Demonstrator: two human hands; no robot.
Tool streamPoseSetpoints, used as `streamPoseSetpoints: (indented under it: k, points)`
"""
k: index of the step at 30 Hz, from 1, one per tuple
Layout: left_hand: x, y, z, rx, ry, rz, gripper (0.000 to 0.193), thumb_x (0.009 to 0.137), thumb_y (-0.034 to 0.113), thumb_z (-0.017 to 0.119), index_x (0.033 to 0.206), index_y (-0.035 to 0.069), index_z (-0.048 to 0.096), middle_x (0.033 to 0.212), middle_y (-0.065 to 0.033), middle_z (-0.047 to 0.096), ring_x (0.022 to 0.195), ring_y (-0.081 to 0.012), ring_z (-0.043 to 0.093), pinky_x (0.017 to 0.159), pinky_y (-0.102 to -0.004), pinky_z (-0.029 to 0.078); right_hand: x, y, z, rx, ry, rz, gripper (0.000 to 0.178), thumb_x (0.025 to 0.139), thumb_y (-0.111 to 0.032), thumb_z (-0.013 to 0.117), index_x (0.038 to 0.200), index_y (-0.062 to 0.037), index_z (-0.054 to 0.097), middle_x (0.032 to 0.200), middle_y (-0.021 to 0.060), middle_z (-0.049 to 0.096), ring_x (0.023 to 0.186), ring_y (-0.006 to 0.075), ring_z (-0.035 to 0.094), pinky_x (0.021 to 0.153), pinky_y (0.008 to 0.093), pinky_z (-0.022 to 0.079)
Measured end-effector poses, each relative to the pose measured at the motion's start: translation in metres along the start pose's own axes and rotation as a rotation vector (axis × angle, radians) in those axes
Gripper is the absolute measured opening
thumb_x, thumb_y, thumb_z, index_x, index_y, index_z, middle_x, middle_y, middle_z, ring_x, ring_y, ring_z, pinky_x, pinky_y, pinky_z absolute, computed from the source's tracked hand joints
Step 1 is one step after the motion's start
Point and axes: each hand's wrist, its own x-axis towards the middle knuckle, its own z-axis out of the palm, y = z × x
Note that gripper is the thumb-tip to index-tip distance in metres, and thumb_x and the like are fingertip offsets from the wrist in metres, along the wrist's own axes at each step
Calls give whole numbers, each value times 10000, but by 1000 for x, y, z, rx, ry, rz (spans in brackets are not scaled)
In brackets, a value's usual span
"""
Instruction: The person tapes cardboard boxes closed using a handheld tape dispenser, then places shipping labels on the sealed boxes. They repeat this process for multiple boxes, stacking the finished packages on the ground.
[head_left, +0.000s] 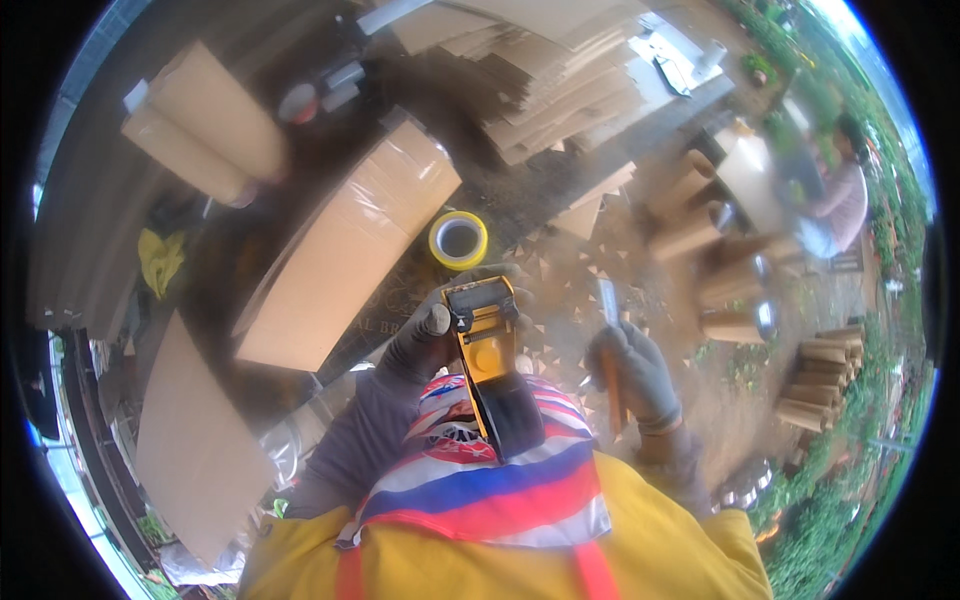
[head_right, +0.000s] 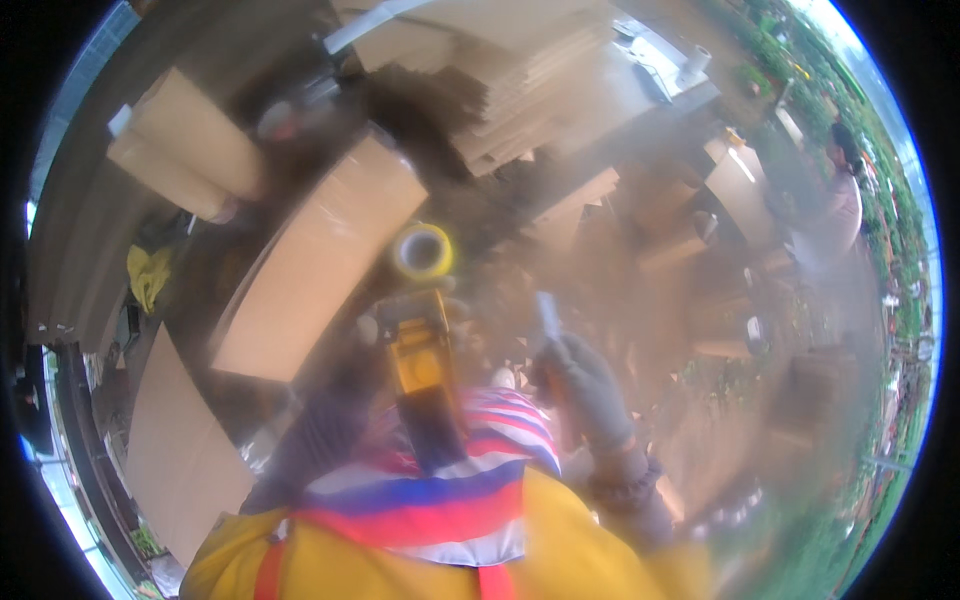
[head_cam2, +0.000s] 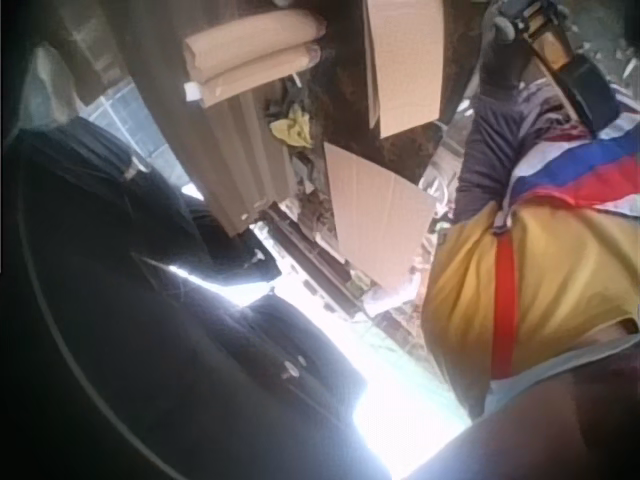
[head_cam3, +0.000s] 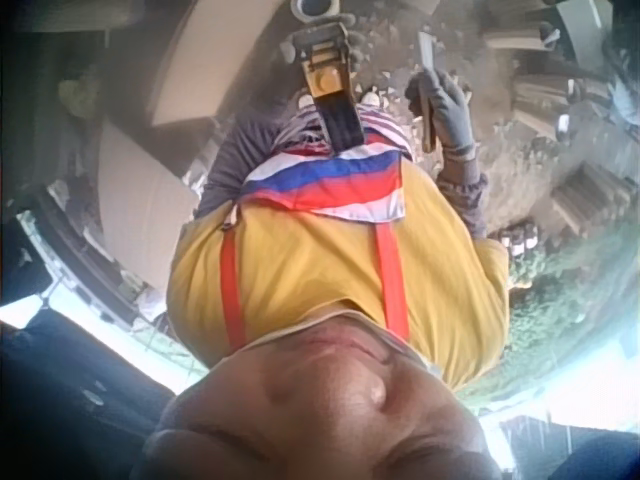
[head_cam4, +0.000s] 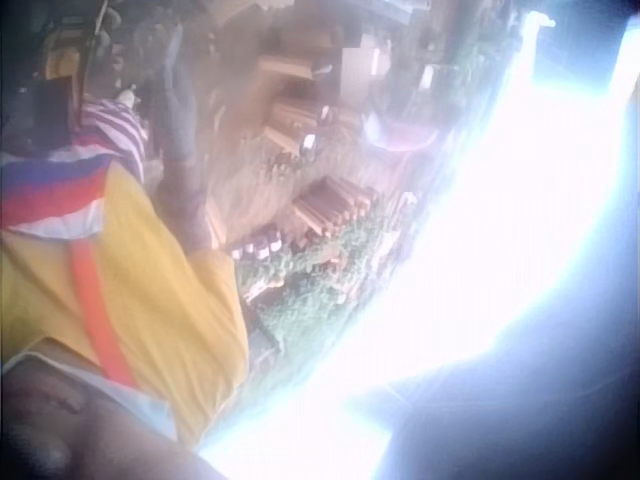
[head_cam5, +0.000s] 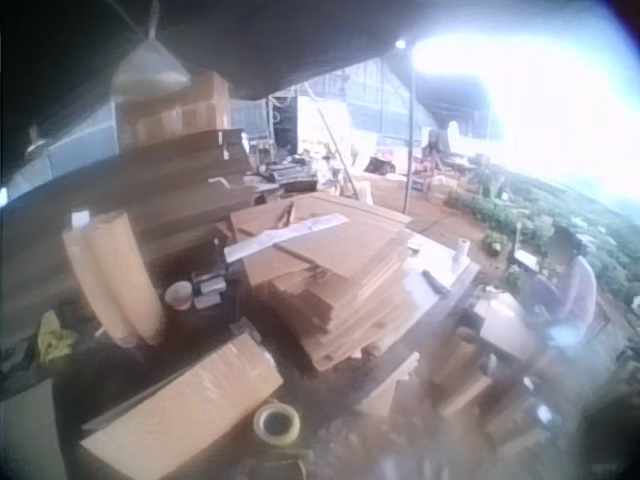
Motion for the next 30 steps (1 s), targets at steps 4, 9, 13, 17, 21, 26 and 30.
streamPoseSetpoints:
  k: [4, 9, 13, 17, 21, 26, 30]
  points:
    - [8, 13, 10, 268, 40, 115, 1072, 648, 542, 884, 1443, 2, 409, 1188, -86, 600, 1101, -195, 619, 965, -332, 520, -20, -29, 28, -423, 18, -199, 140, 997, -133, 564, 1054, -17, 619, 825, 87, 660, 677, 168, 630, 612, 299, 514]
    - [-14, 0, 22, 560, 225, 177, 1042, 647, 295, 932, 1482, 35, 365, 1244, -86, 568, 1107, -153, 587, 909, -277, 531, -37, -38, 50, -704, -18, -434, 283, 938, -88, 595, 1220, -65, 614, 1009, 131, 711, 893, 306, 707, 756, 388, 552]
    - [-35, -11, 18, 502, 269, 24, 920, 680, 87, 907, 1433, 46, 381, 1286, -107, 547, 1160, -163, 571, 948, -300, 525, -32, -25, 50, -527, -146, -241, 309, 932, -83, 596, 1239, -55, 616, 1092, 142, 702, 954, 305, 705, 815, 380, 552]
    - [-54, -3, 12, 722, 226, 13, 860, 676, -30, 853, 1400, 58, 396, 1332, -115, 512, 1196, -192, 558, 1002, -326, 512, -29, -12, 48, -646, -188, -367, 314, 919, -110, 621, 1230, -71, 624, 1006, 143, 678, 940, 341, 681, 763, 431, 550]
    - [-74, 0, 13, 814, 168, 74, 973, 638, 50, 916, 1443, 56, 370, 1381, -129, 466, 1243, -221, 527, 1026, -359, 497, -31, -7, 47, -886, -204, -546, 255, 887, -140, 662, 1137, -90, 648, 918, 118, 656, 836, 336, 677, 694, 415, 550]
    - [-90, -11, 13, 923, 173, 216, 1028, 615, 110, 949, 1447, 32, 349, 1365, -169, 499, 1222, -228, 543, 1027, -372, 490, -34, 0, 51, -1147, -173, -874, 323, 750, -151, 720, 1066, -138, 655, 757, 48, 558, 615, 251, 601, 506, 390, 467]
    - [-93, -17, 8, 594, 266, 60, 1020, 608, 110, 950, 1433, 31, 355, 1351, -184, 515, 1224, -240, 549, 1033, -382, 484, -34, 6, 55, -1174, -143, -911, 293, 744, -151, 717, 1029, -138, 649, 740, 35, 545, 609, 232, 597, 488, 375, 449]
